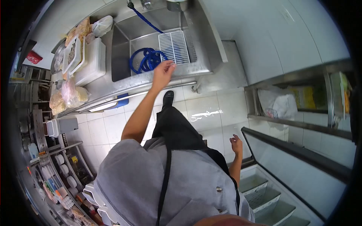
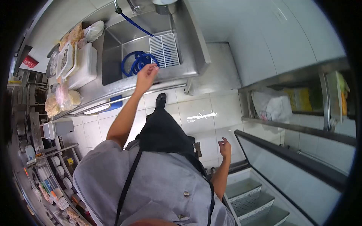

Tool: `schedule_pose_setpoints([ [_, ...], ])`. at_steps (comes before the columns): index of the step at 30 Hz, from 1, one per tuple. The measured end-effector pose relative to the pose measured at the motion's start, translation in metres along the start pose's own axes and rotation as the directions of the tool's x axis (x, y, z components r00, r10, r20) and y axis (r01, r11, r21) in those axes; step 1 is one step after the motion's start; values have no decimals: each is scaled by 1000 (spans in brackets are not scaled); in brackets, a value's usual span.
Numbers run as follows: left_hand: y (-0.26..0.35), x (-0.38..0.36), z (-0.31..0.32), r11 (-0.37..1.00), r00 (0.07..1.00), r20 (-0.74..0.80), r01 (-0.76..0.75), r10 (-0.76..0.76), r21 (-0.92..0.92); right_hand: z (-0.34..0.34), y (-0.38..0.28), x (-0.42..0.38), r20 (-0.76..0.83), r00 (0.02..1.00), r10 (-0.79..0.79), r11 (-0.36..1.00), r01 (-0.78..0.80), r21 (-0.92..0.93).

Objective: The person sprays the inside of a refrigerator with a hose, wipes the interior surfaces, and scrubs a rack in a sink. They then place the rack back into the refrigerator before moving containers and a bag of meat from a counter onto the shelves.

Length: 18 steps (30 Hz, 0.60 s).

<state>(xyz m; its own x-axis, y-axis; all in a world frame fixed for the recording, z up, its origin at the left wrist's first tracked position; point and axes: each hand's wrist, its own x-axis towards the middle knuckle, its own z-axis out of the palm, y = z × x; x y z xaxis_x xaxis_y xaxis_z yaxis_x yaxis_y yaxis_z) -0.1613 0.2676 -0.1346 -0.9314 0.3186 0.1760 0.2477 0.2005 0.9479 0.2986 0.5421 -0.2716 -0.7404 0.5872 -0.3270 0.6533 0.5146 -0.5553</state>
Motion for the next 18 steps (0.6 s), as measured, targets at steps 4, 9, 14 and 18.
schedule_pose_setpoints([
  [4,-22,123,-55,935,989,-55,-113,139,337,-33,-150,76,465,884,-45,999,29,42],
  [9,-82,329,-75,657,951,16,-226,310,719,-38,-388,155,490,789,-371,923,253,291],
  [14,-163,436,-67,377,957,214,-274,193,885,-16,-511,260,294,739,-606,794,544,271],
  [18,-194,460,-68,457,951,302,-242,-62,856,-35,-590,345,69,831,-552,818,523,240],
])
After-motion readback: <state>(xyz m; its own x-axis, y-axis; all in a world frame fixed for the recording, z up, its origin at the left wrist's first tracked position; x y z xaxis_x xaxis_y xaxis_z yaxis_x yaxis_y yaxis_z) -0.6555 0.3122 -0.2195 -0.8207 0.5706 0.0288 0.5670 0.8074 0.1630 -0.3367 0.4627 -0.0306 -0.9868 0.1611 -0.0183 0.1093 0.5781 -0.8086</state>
